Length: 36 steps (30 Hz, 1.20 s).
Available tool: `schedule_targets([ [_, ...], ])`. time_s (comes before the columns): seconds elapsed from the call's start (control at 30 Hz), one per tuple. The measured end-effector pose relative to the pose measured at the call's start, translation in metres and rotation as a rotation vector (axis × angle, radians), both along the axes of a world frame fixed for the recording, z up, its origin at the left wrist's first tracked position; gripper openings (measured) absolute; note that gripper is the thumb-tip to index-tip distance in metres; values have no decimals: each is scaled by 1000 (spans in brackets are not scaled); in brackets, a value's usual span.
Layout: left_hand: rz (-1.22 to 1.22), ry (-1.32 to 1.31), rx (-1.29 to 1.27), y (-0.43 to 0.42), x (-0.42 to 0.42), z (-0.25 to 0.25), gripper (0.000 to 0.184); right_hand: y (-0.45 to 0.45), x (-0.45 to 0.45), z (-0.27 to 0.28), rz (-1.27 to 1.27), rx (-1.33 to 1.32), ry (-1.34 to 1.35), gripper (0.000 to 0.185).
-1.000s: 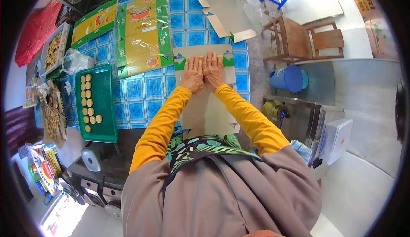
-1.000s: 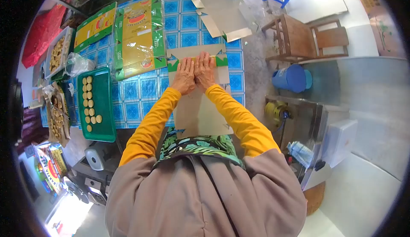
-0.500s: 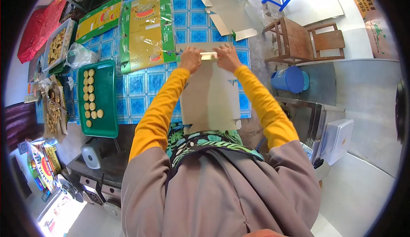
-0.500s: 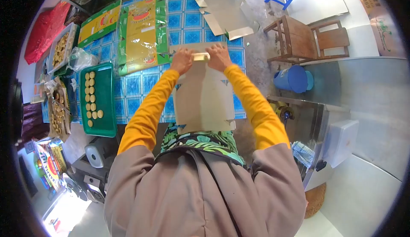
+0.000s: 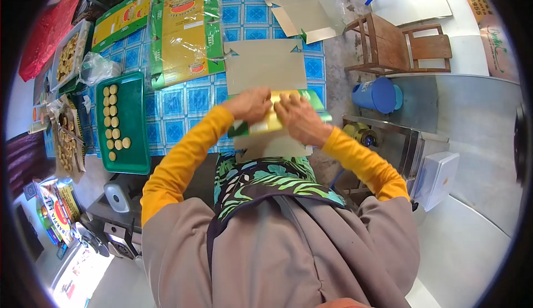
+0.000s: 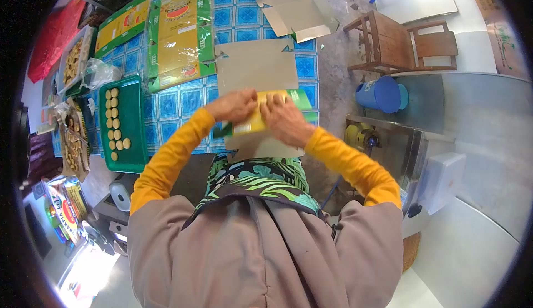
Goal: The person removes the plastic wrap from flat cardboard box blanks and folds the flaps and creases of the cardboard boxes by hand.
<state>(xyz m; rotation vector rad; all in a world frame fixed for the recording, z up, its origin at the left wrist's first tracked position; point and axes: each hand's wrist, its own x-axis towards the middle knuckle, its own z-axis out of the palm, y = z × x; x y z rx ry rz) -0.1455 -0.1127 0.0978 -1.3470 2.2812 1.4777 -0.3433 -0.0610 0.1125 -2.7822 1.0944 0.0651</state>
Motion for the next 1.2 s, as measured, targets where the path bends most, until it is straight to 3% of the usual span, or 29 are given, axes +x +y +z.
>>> schedule_targets([
  [0.03, -113, -27, -246, 21, -1, -31, 49, 17, 3, 4, -3, 24, 8, 35],
  [0.1, -96, -116, -487, 55, -1, -65, 64, 38, 3, -10, -22, 23, 10, 38],
  [0.27, -94, -201, -455, 57, -9, -87, 72, 53, 12, -68, -152, 140, 7, 52],
  [0.4, -90, -289, -502, 60, -17, -85, 73, 63, 13, -80, -175, 51, -42, 54],
  [0.43, -98, -288, -508, 56, -22, -89, 73, 64, 13, -81, -169, 27, -21, 54],
  [0.5, -47, -12, -518, 48, -37, -97, 73, 65, 11, -84, -164, 4, 5, 53],
  [0.67, -78, -104, -535, 49, -77, -99, 74, 71, 4, -103, -111, 46, -126, 52],
  [0.77, -109, -149, -508, 42, -74, -90, 72, 69, 3, -100, -94, 17, 36, 50],
  [0.8, -139, -169, -465, 36, -74, -83, 70, 62, 0, -99, -86, 46, -67, 44],
  [0.83, -130, -172, -474, 23, -68, -68, 70, 55, 1, -77, -78, 37, -67, 44],
  [0.9, -235, -17, -332, 7, -48, -39, 59, 45, 4, -10, -101, 314, -105, 35],
  [0.97, -284, -28, -234, 19, -38, -34, 57, 58, -3, 11, -17, 261, -131, 27],
  [1.0, -330, -43, -140, 27, -33, -32, 56, 65, -6, 20, 52, 408, -91, 30],
  [1.07, -291, -22, -251, 68, -23, -32, 58, 71, -11, 37, 154, 663, -72, 33],
  [1.2, -212, -44, -420, 108, -24, -49, 69, 75, -19, 20, 103, 819, -173, 25],
])
